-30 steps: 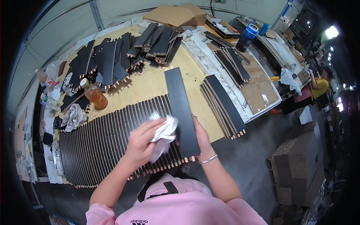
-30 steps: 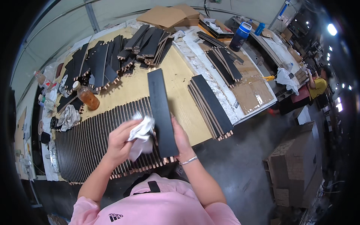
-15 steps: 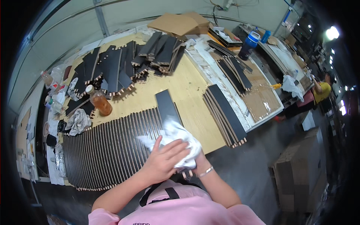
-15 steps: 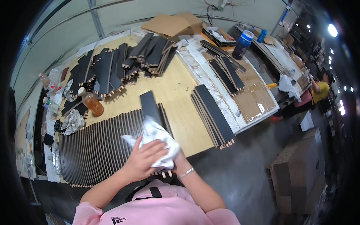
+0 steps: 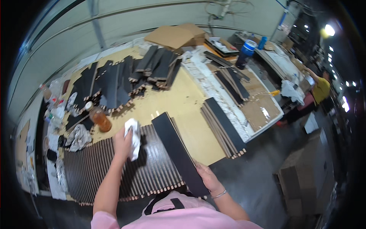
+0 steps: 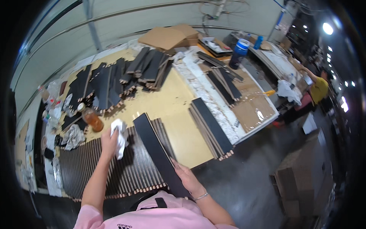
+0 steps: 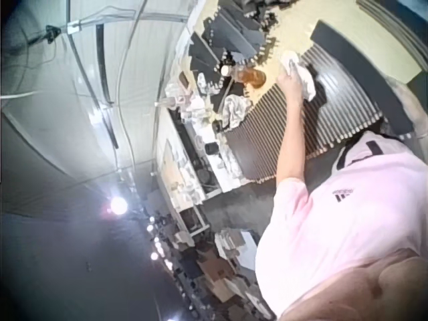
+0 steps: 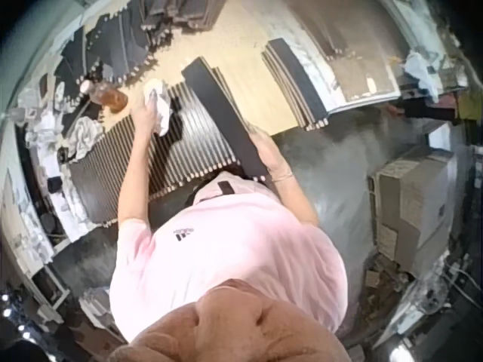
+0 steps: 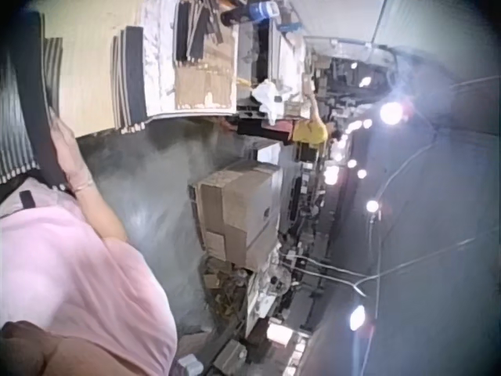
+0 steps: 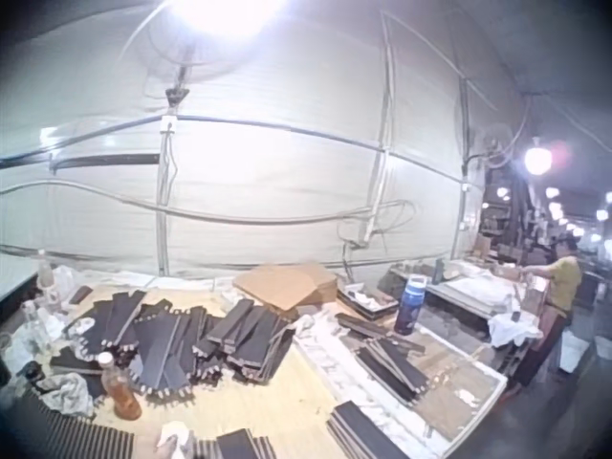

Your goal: The person cleans wooden panels by wiping them with a cloth moistened from a bottle and rubbing them with a sponge block, then stacks them on the workbench.

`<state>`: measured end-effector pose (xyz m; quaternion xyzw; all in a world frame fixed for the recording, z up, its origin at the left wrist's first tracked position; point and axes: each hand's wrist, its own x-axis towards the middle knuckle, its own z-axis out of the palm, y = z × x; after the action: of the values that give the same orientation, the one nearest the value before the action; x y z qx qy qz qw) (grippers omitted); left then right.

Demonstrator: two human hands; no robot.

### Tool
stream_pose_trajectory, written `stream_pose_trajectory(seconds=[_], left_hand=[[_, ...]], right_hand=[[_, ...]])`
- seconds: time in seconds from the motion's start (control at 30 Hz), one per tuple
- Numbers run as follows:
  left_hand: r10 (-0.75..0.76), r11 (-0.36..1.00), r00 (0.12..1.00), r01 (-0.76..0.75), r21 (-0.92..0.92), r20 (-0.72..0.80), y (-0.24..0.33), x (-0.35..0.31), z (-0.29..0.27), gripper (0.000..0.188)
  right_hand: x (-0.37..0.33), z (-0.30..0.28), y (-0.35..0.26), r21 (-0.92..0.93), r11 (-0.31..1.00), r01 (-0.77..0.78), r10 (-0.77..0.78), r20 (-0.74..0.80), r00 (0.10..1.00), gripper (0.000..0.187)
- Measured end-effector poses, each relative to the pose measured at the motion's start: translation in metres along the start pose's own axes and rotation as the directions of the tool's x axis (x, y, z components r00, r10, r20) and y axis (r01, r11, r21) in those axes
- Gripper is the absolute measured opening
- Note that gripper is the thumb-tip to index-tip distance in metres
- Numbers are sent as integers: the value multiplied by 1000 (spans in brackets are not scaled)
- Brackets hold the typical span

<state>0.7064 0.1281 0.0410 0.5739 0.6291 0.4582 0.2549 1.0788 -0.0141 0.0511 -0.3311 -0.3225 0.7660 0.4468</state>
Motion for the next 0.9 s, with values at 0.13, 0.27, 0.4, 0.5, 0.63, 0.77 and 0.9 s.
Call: stream_pose_trajectory(seconds=[0.13, 0.27, 0.4, 0.5, 0.63, 0.77, 0.9], left_hand=[[127, 973, 978, -156, 173, 168, -37, -68, 11, 23], [365, 870, 908, -411, 272, 205, -33, -85, 39, 28], [344, 896, 920, -381, 228, 188, -26, -82, 42, 27], [363, 893, 917, -393, 219, 168, -30, -80, 43, 26], [357, 900, 919, -386, 204, 166, -28, -78, 44, 25], [368, 895, 917, -395, 208, 154, -35, -77, 50, 24], [365, 898, 917, -392, 202, 161, -35, -79, 48, 24]], right_hand=[[18, -18, -81, -981, 193, 23, -491, -76, 868, 51], [36, -82, -123, -905, -259, -337, -678, -78, 731, 49], [52, -128, -118, -848, -371, -379, -645, -59, 762, 52], [58, -133, -111, -858, -330, -393, -654, -92, 750, 55], [59, -128, -114, -815, -424, -394, -727, 48, 685, 59], [62, -140, -117, -889, -210, -407, -703, -152, 695, 59], [43, -136, -130, -979, -76, -189, -735, -73, 674, 55]])
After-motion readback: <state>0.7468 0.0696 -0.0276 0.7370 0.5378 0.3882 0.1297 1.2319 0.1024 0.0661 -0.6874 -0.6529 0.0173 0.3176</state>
